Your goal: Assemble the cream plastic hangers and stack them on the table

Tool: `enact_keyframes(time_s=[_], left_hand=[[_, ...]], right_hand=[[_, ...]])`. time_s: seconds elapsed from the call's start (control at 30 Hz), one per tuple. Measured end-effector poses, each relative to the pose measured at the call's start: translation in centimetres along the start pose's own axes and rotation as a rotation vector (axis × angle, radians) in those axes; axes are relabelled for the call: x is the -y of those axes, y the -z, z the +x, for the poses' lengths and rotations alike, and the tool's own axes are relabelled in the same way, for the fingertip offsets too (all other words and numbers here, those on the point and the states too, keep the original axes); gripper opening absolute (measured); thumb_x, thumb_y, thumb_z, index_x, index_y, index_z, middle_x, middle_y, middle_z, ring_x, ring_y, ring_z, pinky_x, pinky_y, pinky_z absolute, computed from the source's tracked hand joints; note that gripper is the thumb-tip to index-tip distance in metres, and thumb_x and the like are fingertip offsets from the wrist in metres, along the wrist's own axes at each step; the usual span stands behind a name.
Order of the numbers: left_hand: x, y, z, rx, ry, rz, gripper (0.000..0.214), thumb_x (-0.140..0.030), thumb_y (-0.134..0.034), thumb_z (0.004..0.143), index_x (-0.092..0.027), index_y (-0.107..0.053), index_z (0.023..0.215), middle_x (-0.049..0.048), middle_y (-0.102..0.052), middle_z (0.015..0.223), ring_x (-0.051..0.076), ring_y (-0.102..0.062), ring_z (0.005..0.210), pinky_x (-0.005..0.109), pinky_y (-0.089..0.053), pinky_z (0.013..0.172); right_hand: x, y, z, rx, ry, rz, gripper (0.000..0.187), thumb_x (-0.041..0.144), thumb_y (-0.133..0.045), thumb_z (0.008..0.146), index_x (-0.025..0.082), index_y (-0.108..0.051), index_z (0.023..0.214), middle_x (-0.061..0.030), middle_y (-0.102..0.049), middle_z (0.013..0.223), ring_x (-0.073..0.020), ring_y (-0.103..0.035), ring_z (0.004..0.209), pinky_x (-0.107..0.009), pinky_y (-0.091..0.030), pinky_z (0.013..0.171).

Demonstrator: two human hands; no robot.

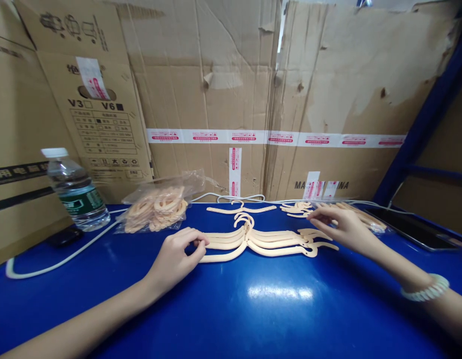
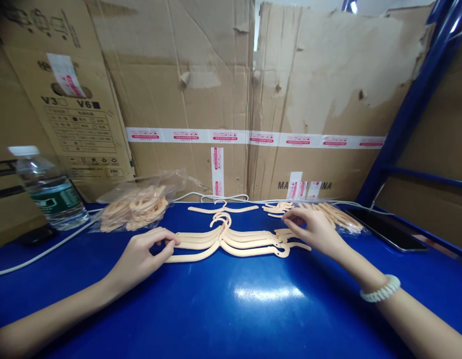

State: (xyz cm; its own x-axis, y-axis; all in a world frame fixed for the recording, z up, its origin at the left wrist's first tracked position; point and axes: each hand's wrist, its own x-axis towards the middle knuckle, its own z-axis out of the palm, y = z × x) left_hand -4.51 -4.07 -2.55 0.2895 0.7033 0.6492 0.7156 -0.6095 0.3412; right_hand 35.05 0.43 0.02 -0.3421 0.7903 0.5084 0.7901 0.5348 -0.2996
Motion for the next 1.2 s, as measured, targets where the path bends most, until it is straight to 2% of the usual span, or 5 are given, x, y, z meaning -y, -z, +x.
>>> enact_keyframes(time_s=[0.23, 0.43, 0.67, 0.97, 1.2], left_hand=[[0.2, 0.0, 0.0, -0.025, 0.015, -0.02, 0.024, -0.015, -0.046, 0.084, -0.02, -0.065, 0.071, -0.0017, -0.07, 0.07, 0.014, -0.065, 0.066, 0.024, -0.048, 0.061], [0.0, 0.1, 0.1, -0.069, -0.013, -0.037, 0.021, -0.018, -0.05, 0.085, -0.02, -0.068, 0.075, -0.001, -0.072, 0.073, 0.015, -0.066, 0.069, 0.025, -0.05, 0.063], [0.0, 0.3, 0.2, -0.05, -0.022, -0.042, 0.021, -0.018, -0.051, 0.088, -0.021, -0.072, 0.086, 0.001, -0.074, 0.08, 0.017, -0.069, 0.075, 0.027, -0.053, 0.068], [0.0, 0.2, 0.1, -0.057, 0.064, -0.067, 0.02, -0.027, -0.054, 0.089, -0.021, -0.073, 0.086, 0.0001, -0.077, 0.087, 0.018, -0.072, 0.08, 0.025, -0.055, 0.072], [0.0, 0.5, 0.7, -0.029, 0.138, -0.104, 0.02, -0.033, -0.057, 0.085, -0.022, -0.074, 0.083, -0.0017, -0.077, 0.08, 0.018, -0.072, 0.073, 0.024, -0.055, 0.067]], right_hand=[[0.5, -0.1, 0.0, 0.004, 0.003, 0.025, 0.035, 0.049, -0.051, 0.087, 0.019, -0.068, 0.083, -0.0059, -0.07, 0.076, -0.0209, -0.063, 0.067, -0.031, -0.048, 0.062], [0.8, -0.3, 0.0, 0.001, 0.009, 0.006, 0.034, 0.049, -0.05, 0.087, 0.02, -0.068, 0.084, -0.0059, -0.07, 0.077, -0.0206, -0.061, 0.066, -0.032, -0.047, 0.06], [0.6, -0.6, -0.1, -0.003, 0.012, 0.032, 0.035, 0.049, -0.05, 0.088, 0.02, -0.068, 0.084, -0.006, -0.069, 0.078, -0.0205, -0.061, 0.067, -0.032, -0.048, 0.062], [0.7, 0.0, 0.2, -0.053, 0.008, 0.014, 0.032, 0.045, -0.05, 0.087, 0.02, -0.068, 0.083, -0.0058, -0.071, 0.078, -0.0207, -0.063, 0.069, -0.03, -0.048, 0.061], [-1.4, 0.8, 0.9, -0.101, -0.079, -0.04, 0.031, 0.044, -0.049, 0.085, 0.019, -0.067, 0.083, -0.0057, -0.072, 0.077, -0.0201, -0.063, 0.065, -0.028, -0.047, 0.059]])
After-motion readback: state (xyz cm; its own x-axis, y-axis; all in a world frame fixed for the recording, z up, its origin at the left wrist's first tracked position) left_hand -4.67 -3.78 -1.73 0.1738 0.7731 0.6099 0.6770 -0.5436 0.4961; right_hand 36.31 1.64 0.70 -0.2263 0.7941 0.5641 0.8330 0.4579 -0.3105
